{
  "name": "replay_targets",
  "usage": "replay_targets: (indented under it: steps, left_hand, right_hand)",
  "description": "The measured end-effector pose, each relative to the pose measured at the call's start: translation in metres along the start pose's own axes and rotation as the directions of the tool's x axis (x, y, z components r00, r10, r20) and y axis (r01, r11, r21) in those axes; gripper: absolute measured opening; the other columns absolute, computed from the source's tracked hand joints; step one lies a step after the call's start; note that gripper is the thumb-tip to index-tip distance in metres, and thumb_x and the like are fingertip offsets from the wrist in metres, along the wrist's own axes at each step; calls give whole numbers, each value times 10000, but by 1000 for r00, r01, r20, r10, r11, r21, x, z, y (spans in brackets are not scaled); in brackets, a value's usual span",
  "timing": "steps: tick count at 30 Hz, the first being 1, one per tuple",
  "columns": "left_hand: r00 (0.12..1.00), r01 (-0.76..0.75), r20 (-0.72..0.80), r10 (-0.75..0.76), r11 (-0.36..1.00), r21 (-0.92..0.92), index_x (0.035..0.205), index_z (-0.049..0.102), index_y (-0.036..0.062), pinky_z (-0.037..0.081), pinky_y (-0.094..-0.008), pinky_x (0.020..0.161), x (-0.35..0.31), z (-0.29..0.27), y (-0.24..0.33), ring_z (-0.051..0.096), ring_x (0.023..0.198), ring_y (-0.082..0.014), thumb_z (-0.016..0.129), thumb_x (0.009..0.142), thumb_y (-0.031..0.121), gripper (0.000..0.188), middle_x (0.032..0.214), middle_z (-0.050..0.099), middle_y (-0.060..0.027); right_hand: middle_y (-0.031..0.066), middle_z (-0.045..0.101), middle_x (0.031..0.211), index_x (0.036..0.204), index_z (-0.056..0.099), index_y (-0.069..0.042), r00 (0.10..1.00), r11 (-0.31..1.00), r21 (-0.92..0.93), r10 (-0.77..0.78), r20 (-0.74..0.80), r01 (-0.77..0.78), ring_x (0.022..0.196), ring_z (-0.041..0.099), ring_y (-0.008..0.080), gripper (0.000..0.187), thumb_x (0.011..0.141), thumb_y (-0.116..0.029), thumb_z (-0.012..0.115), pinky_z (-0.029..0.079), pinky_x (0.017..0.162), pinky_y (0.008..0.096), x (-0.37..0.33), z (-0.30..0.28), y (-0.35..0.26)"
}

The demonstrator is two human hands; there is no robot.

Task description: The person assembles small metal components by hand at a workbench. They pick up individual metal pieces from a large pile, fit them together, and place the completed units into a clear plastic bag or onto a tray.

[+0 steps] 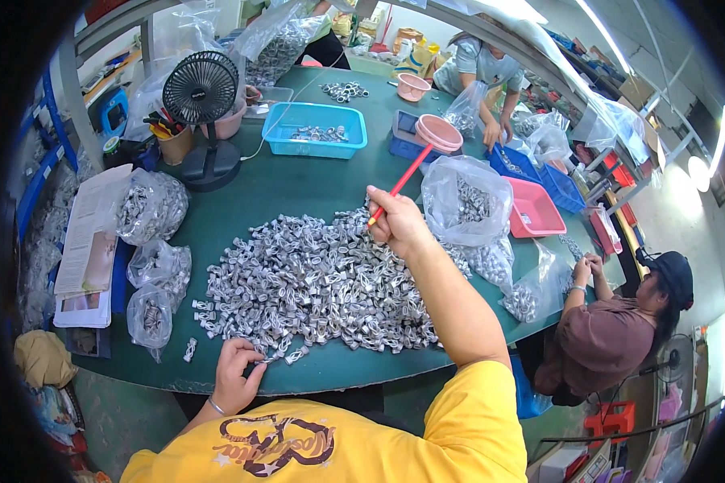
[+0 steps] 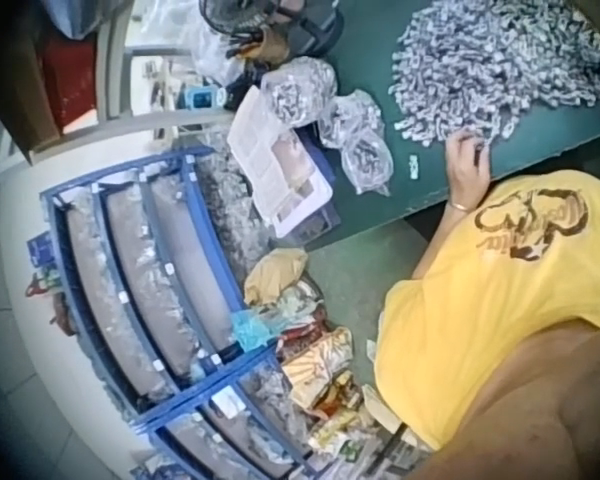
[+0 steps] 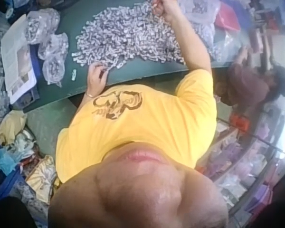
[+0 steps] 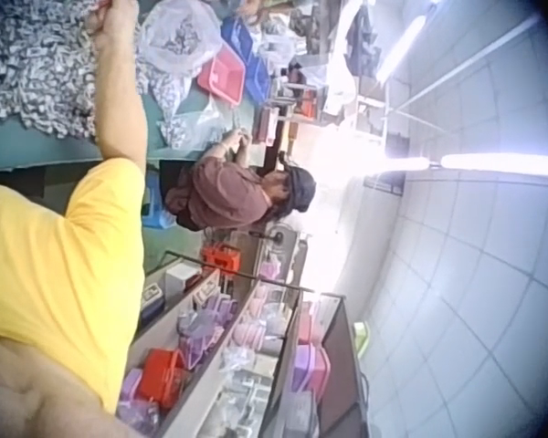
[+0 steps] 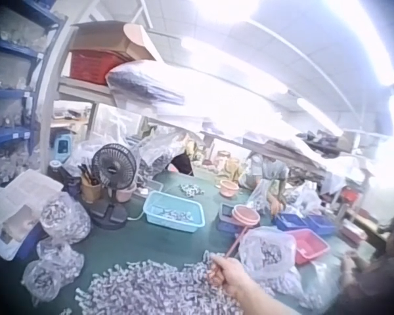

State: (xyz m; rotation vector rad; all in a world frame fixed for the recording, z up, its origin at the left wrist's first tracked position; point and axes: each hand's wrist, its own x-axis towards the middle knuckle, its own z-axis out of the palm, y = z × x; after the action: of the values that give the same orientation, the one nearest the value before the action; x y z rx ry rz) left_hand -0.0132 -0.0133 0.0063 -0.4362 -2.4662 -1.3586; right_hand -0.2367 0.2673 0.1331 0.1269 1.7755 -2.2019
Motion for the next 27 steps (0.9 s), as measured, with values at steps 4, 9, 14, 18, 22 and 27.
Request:
replay_targets:
  steps: [4, 9, 14, 18, 22, 27]
  left_hand:
    - [1000, 1, -12, -1, 1000, 17, 823, 583, 5, 434, -332, 739, 0, -2, 3, 521, 857, -287, 666, 696, -3, 152, 927, 506, -139]
    - [1000, 10, -24, -9, 999, 33, 819, 592, 4, 442, -340, 726, 1, -1, 3, 532, 838, -296, 669, 694, -7, 147, 914, 515, -142]
    - [999, 8, -34, -7, 999, 42, 802, 590, 3, 437, -309, 693, 0, -1, 1, 522, 830, -261, 669, 694, -8, 135, 905, 516, -123]
    - [999, 16, -31, -15, 999, 35, 804, 592, 2, 440, -315, 696, 0, 0, 2, 527, 827, -267, 671, 692, -9, 138, 902, 519, -126]
    - [999, 36, -24, -35, 999, 30, 805, 596, 1, 448, -329, 712, 2, 2, 6, 536, 827, -286, 677, 687, -7, 143, 902, 525, -135]
    - [999, 35, -36, -34, 999, 16, 804, 595, -1, 452, -332, 714, 2, 2, 4, 543, 832, -289, 676, 695, 4, 135, 904, 532, -135]
  right_hand:
    - [-23, 343, 427, 631, 466, -118, 995, 1000, 27, -5, -104, 8, 321, 304, 102, 344, 850, -348, 598, 239, 330, 245, 37, -26, -24]
    - [-71, 271, 440, 619, 410, -179, 960, 977, 190, 143, -243, -97, 345, 262, 76, 344, 885, -373, 511, 188, 369, 222, 80, -63, -85]
    - [-72, 275, 444, 596, 393, -186, 923, 982, 129, 176, -341, -140, 355, 281, 73, 357, 897, -359, 479, 199, 375, 215, 97, -64, -94]
    - [-74, 283, 449, 593, 391, -186, 926, 980, 105, 194, -323, -169, 360, 288, 73, 355, 902, -345, 468, 207, 380, 210, 105, -67, -93]
    - [-76, 289, 452, 594, 391, -182, 913, 977, 100, 214, -348, -190, 362, 290, 70, 347, 900, -326, 470, 209, 383, 209, 107, -74, -91]
    - [-83, 247, 427, 578, 402, -185, 893, 971, 101, 238, -382, -216, 350, 250, 66, 357, 893, -334, 483, 186, 371, 218, 116, -59, -88]
